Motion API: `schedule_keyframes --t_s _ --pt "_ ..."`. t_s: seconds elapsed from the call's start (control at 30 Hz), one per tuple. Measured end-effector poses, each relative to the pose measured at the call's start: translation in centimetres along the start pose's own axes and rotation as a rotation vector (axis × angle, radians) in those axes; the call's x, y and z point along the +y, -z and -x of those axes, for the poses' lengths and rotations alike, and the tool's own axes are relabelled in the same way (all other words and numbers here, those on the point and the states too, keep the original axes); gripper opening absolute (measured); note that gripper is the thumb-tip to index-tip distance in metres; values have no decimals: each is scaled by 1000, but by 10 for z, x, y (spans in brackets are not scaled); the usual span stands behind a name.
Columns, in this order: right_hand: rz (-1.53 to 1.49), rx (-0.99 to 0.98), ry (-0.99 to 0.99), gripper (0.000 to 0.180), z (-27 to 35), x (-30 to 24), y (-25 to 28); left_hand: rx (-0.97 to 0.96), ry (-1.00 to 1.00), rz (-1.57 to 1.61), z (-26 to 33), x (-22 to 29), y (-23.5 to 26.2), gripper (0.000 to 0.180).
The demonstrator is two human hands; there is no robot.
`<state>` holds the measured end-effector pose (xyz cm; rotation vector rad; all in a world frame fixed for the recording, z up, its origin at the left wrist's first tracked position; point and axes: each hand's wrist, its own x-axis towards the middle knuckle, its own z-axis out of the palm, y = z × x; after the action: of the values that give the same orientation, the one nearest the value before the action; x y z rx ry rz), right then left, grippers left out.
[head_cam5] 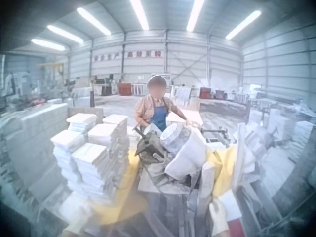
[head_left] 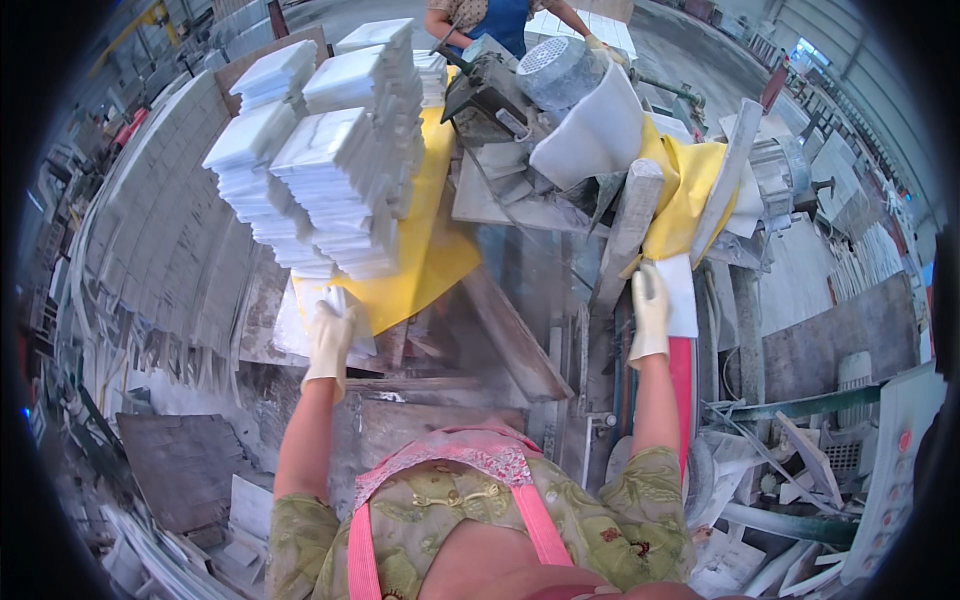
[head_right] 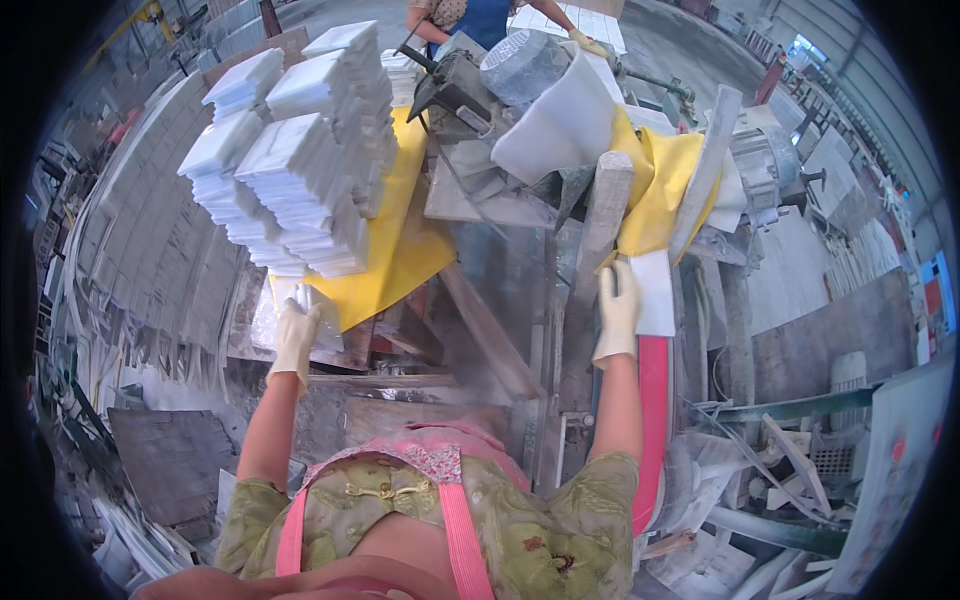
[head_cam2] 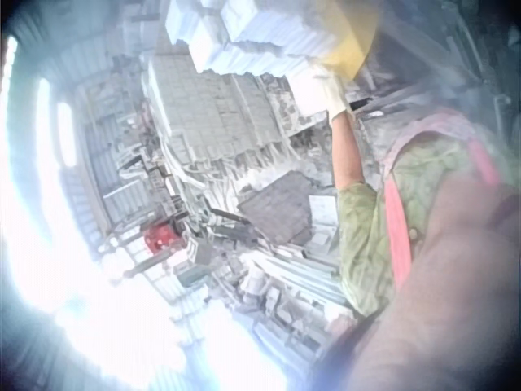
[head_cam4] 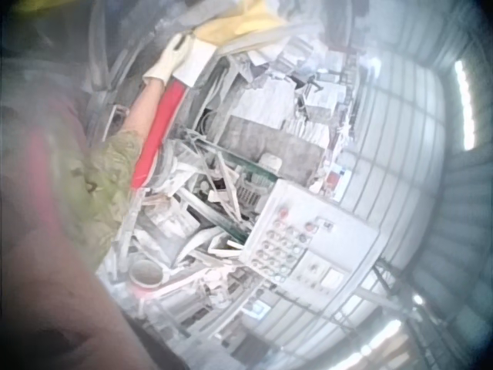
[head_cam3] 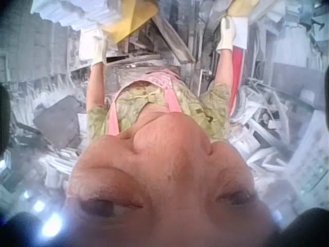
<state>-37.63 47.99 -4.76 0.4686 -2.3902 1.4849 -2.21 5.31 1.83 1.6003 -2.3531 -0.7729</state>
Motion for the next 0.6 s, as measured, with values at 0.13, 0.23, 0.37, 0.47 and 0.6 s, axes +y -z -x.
schedule_keyframes --t_s 0.13,0.23,0.37,0.47,0.6 --pt "770 -41 -261 74 -44 56 54 -1 -4 -60 -4 -7 -2 66" --pt "851 -130 -413 86 -61 71 55 -24 -5 -60 -7 -12 -2 64" --pt "902 -147 -403 96 -72 76 34 -11 -20 -24 -7 -17 -2 66" --pt "979 -120 -324 99 -76 77 23 -14 -9 -16 -7 -17 -3 66" --pt "962 -84 -243 98 -78 83 20 -16 11 -31 -6 -14 -2 67"
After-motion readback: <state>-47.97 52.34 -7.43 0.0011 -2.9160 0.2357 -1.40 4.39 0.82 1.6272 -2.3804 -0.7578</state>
